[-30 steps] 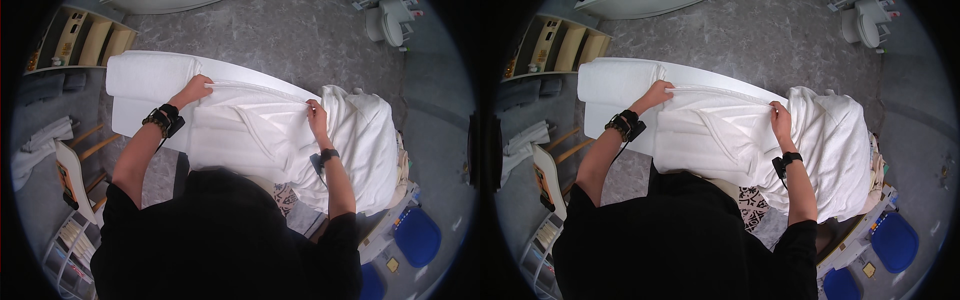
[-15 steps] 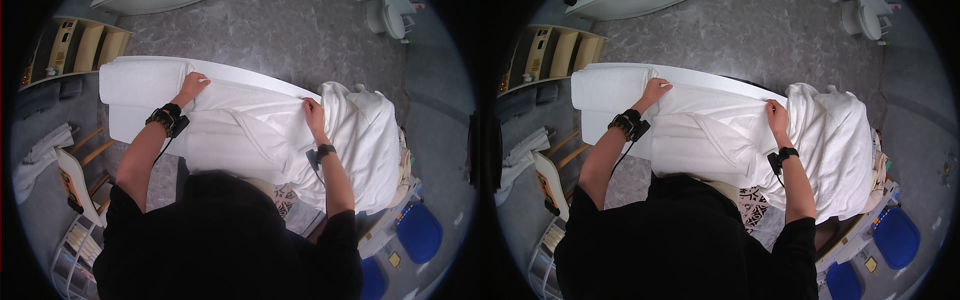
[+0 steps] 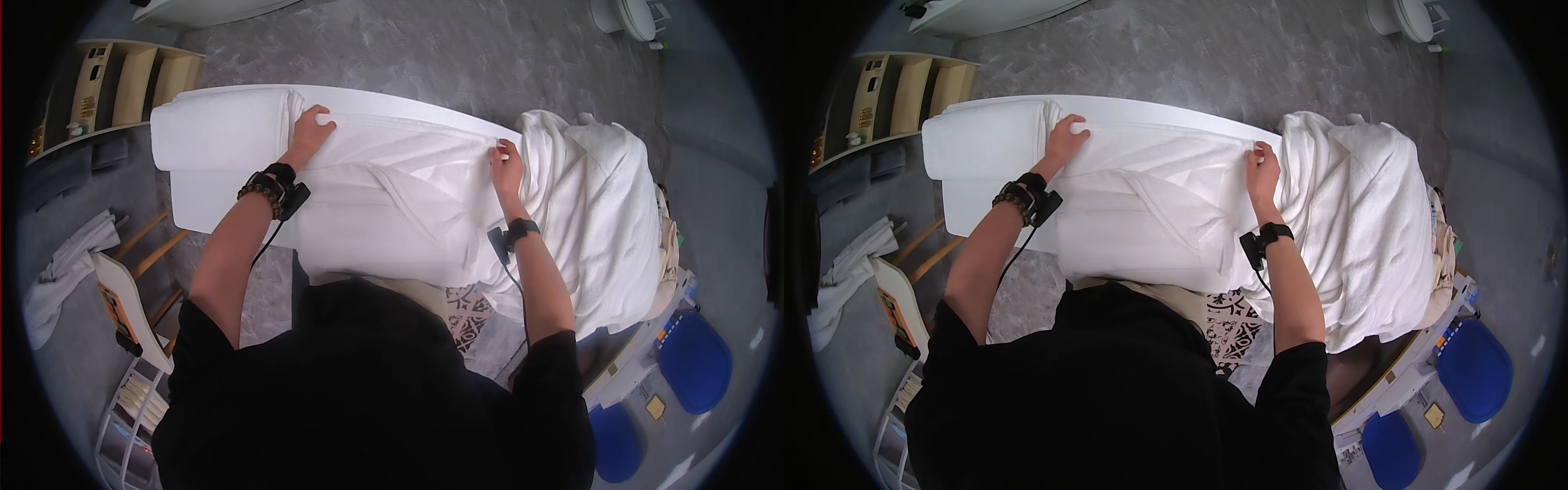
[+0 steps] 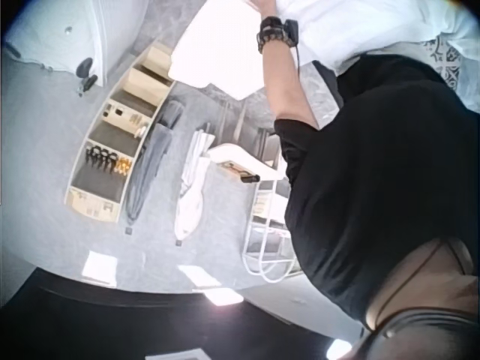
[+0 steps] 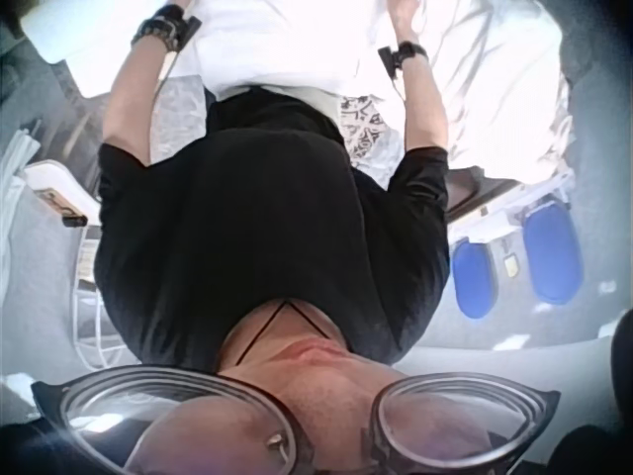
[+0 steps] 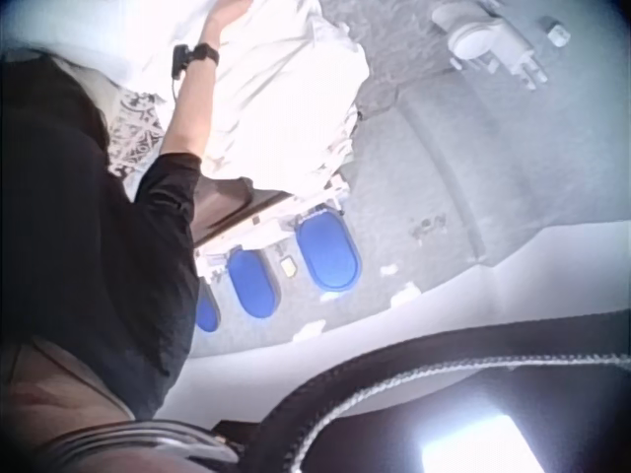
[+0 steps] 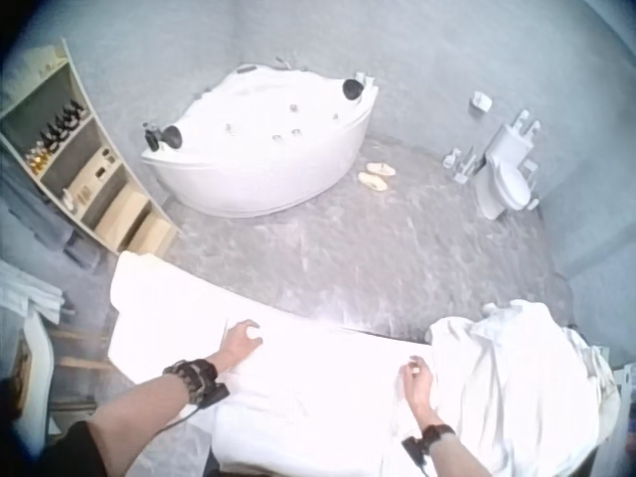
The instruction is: Fold white bath towels neatly on a massage table or counter in a bathroom.
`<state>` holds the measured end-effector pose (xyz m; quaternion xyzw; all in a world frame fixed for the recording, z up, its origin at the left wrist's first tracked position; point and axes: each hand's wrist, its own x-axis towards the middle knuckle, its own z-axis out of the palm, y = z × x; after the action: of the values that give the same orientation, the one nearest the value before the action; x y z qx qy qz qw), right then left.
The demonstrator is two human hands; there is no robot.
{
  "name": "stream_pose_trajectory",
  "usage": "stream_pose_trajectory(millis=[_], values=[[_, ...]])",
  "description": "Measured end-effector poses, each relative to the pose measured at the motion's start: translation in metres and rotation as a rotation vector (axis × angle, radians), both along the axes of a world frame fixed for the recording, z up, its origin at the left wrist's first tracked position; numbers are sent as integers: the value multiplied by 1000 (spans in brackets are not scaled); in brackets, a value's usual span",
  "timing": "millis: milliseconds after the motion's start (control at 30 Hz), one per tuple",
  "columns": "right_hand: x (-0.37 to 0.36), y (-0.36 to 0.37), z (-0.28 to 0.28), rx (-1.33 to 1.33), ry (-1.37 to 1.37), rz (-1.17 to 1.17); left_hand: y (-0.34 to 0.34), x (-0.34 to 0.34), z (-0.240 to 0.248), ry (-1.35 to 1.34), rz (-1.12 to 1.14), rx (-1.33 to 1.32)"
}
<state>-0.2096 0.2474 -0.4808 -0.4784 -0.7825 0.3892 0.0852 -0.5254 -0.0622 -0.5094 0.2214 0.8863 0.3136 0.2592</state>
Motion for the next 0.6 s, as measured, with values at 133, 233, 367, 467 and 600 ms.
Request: stream_pose_trajectory(millis=[133, 233, 367, 467, 600], values=[[18, -33, 37, 13, 132, -45, 9, 31, 25, 276, 11, -79], [49, -58, 51, -50, 119, 148, -1, 58, 32, 334, 34, 91], [79, -86, 81, 37, 90, 683, -5, 116, 67, 322, -65, 251], [90, -104, 91, 69, -141, 864, -9, 158, 76, -206, -68, 316], [89, -124, 93, 242, -156, 871, -18, 206, 75, -527, -293, 203]])
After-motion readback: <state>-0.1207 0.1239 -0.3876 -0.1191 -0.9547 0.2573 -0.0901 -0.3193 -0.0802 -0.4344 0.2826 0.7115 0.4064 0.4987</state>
